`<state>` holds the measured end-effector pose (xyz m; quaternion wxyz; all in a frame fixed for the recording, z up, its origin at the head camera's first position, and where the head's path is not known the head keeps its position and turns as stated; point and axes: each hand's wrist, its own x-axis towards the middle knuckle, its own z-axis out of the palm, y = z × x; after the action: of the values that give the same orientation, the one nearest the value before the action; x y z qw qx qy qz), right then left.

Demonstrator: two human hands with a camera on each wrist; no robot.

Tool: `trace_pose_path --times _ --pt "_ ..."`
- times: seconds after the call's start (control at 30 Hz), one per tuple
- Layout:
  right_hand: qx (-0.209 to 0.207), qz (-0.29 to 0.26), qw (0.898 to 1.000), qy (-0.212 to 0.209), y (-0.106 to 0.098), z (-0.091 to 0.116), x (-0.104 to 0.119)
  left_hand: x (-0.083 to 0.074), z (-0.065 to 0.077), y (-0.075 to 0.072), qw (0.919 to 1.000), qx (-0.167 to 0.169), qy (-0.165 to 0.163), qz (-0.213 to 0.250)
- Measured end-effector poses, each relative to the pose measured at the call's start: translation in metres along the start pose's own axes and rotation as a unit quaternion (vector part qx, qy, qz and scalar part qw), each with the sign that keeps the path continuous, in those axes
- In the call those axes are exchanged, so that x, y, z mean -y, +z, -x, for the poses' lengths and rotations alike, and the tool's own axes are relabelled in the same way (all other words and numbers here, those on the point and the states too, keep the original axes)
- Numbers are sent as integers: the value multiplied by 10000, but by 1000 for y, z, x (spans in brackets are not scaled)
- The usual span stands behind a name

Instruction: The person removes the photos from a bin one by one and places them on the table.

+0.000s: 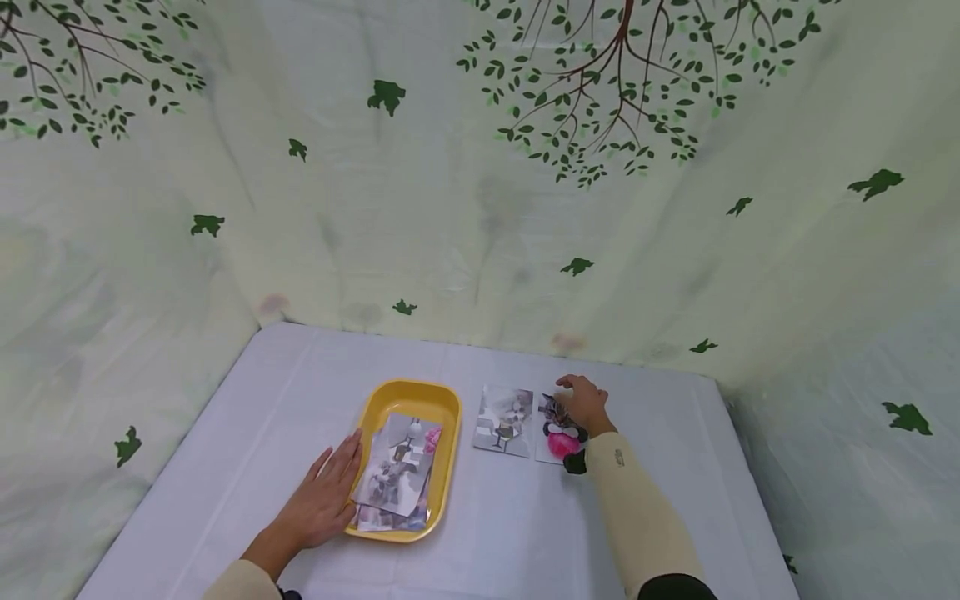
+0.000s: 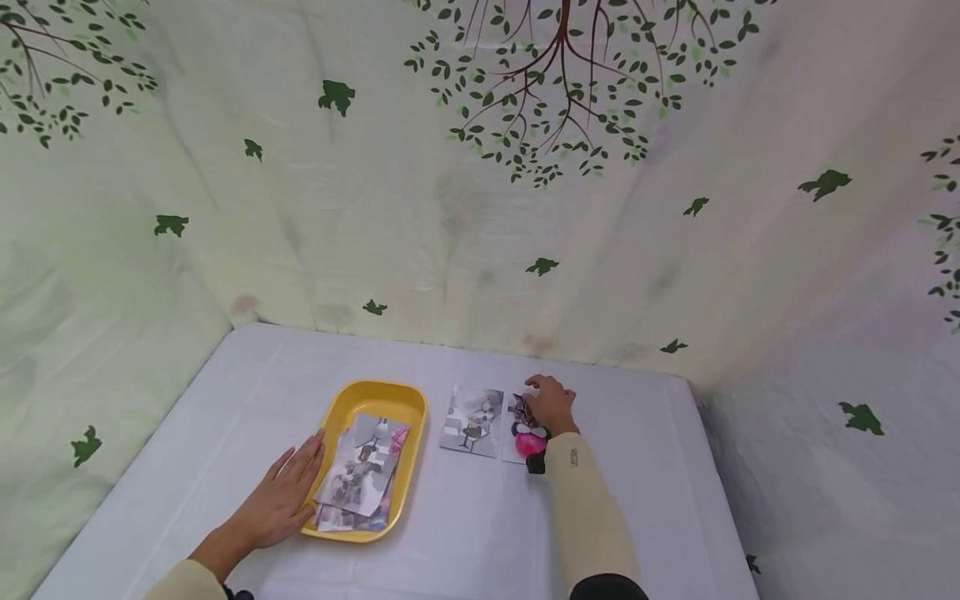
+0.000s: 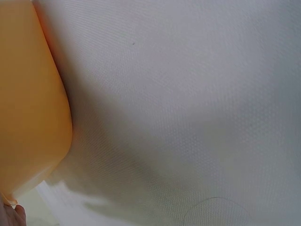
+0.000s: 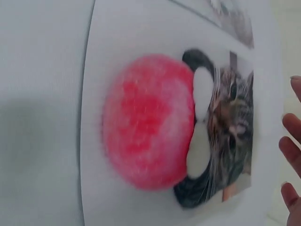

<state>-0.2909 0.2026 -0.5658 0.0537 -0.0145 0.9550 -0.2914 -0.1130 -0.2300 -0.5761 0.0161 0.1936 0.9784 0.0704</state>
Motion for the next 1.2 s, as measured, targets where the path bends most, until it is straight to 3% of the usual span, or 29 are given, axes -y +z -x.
trace_pose_path --times 0.17,0.37,0.67,0.83,1.1,1.2 --pt "-197 -684 9967 -398 9 8 22 1 1 2 9998 -174 63 -14" --pt "-124 -1689 9789 -1141 26 23 74 3 2 4 9981 -558 245 -24" --pt "475 -1732 9682 -1740 68 45 152 3 3 3 9961 -776 416 45" --pt "851 -1707 9662 -1737 93 51 175 -2 2 1 9978 -536 305 247" --pt "1323 -1506 9776 -639 118 49 195 5 3 9 9940 -930 567 44" --pt "1359 -1266 9817 -431 122 45 202 4 3 5 9960 -767 452 109"
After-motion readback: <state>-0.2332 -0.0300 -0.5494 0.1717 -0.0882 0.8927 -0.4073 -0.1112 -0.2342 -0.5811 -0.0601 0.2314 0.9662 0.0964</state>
